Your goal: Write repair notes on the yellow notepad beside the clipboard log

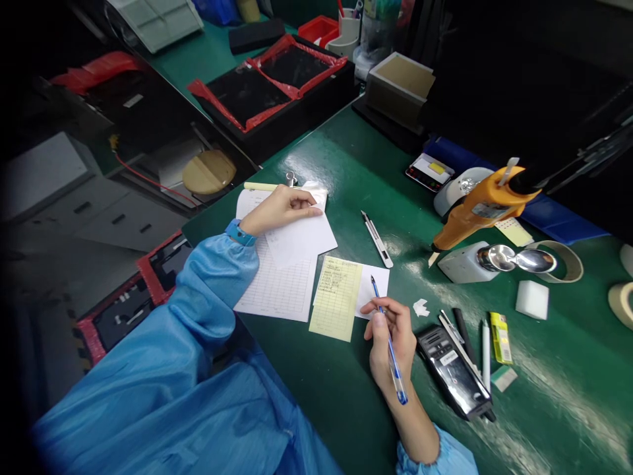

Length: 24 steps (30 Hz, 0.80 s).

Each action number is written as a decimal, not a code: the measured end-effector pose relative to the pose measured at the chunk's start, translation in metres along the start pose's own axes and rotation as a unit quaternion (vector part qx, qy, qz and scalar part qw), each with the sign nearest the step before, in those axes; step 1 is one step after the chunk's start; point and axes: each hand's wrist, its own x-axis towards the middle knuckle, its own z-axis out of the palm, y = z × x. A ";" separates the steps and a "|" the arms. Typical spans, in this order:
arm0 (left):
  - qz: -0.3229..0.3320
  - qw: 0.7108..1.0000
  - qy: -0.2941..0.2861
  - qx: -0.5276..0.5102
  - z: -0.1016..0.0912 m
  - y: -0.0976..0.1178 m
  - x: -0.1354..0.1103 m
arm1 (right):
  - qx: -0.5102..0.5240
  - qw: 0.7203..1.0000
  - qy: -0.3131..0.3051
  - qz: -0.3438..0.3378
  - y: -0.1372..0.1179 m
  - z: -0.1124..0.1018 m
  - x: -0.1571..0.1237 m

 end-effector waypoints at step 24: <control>0.029 0.997 0.020 0.069 -0.007 0.006 -0.003 | -0.132 0.986 -0.049 -0.091 -0.002 -0.006 -0.003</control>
